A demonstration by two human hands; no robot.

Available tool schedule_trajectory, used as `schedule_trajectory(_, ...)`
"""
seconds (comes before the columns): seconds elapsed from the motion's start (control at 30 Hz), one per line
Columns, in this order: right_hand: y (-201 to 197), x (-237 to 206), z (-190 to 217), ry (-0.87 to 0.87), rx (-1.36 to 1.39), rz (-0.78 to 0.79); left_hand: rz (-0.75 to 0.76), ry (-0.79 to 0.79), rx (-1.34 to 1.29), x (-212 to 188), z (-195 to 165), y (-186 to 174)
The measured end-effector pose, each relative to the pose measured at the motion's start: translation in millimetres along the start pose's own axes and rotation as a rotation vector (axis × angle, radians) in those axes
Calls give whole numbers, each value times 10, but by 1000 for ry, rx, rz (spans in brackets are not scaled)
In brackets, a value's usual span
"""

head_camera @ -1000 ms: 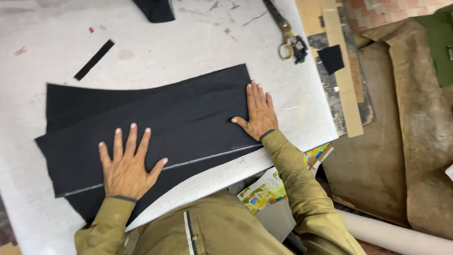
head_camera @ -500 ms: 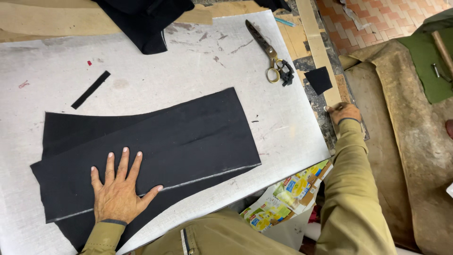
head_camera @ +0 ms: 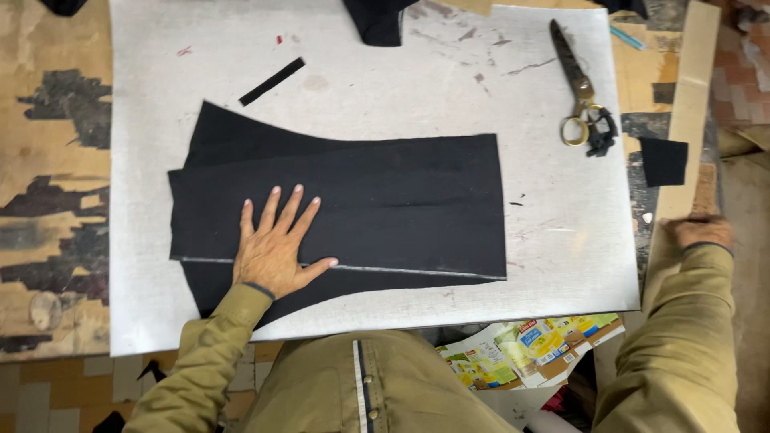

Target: The person cuts black fabric pieces using shears on a white work surface. They align a cardboard template on the fabric, trace or mark lines, and cut along the marked edges to produce shaped fabric pieces. A black leather jacket is visible on the table, and another person briefly handles the jacket.

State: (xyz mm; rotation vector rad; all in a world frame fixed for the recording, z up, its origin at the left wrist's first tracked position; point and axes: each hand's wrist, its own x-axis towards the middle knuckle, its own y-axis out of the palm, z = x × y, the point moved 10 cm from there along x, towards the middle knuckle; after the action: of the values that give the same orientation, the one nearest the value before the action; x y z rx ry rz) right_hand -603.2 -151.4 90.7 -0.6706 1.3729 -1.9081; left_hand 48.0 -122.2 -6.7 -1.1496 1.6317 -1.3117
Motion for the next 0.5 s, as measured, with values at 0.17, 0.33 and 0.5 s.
schedule_trajectory(0.17, -20, -61, 99, -9, -160, -64, -12, 9, -18, -37, 42, 2)
schedule_trajectory(0.33, 174, -80, -125, 119, -91, 27, -2, 9, -31, -56, 48, 8)
schedule_trajectory(0.5, 219, -205, -107, 68, 9, 11, 17, 4, -56, -80, 87, 7)
